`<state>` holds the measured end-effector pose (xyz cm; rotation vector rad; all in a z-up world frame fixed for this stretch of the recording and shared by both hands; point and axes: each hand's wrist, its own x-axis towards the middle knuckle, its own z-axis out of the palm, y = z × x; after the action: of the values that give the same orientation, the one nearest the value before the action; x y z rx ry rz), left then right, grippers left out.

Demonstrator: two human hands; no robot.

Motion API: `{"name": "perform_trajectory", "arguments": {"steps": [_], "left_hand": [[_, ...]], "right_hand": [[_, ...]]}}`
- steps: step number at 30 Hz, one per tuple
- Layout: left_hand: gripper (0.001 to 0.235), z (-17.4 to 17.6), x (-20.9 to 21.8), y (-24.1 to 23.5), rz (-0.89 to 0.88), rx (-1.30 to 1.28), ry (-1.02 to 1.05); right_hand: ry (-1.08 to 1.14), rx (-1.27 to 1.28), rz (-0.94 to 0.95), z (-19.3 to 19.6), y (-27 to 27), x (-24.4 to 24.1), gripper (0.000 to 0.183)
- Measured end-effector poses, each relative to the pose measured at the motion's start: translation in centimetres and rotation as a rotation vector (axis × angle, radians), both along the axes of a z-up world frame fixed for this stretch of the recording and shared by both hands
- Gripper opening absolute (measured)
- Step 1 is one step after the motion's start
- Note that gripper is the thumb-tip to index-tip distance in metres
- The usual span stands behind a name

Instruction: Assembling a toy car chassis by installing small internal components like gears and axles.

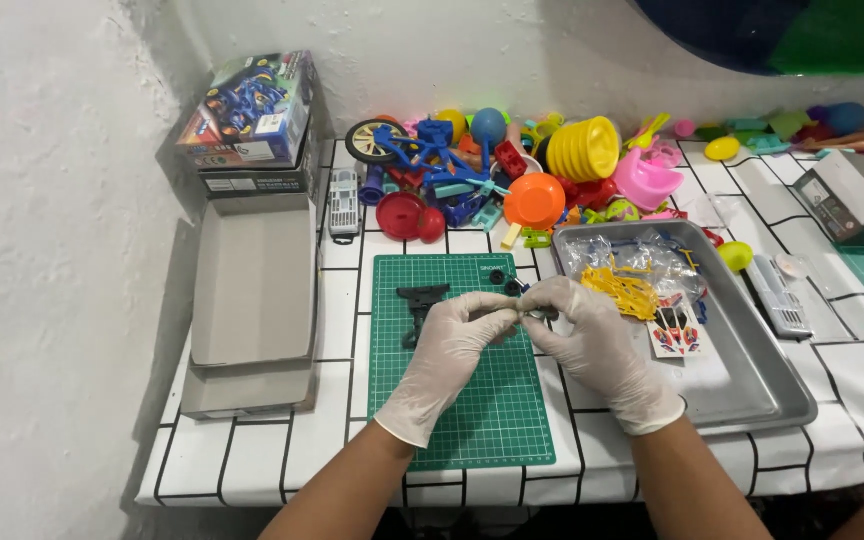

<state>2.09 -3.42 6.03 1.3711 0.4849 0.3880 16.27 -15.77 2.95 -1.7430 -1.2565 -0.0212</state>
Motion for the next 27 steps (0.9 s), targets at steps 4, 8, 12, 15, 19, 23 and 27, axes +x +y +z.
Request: {"name": "perform_trajectory", "arguments": {"steps": [4,8,12,15,19,23,27], "left_hand": [[0.027,-1.6,0.6,1.7,0.039,-0.104,-0.023],[0.029,-4.2,1.4,4.2,0.079,-0.187,-0.018],[0.030,-3.7,1.1,5.6,0.076,-0.221,-0.047],[0.027,-5.8,1.9,7.6,0.119,-0.213,-0.127],[0.026,-7.4,2.6,9.3,0.216,-0.179,-0.256],[0.025,-9.1,2.8,10.2,0.277,-0.200,-0.312],[0.024,-9.5,3.3,9.7,0.277,-0.204,-0.310]], "right_hand": [[-0.067,0.021,0.039,0.0,1.8,-1.0,0.016],[-0.015,0.042,0.068,0.0,3.7,-1.5,0.020],[0.113,0.078,0.050,-0.5,5.0,-1.3,0.036],[0.367,0.120,0.075,-2.0,6.2,-0.6,0.051],[0.739,0.229,0.147,-4.5,8.5,1.2,0.056],[0.834,0.239,0.136,-5.2,10.6,1.4,0.055],[0.806,0.191,0.131,-6.3,11.1,1.1,0.058]]}}
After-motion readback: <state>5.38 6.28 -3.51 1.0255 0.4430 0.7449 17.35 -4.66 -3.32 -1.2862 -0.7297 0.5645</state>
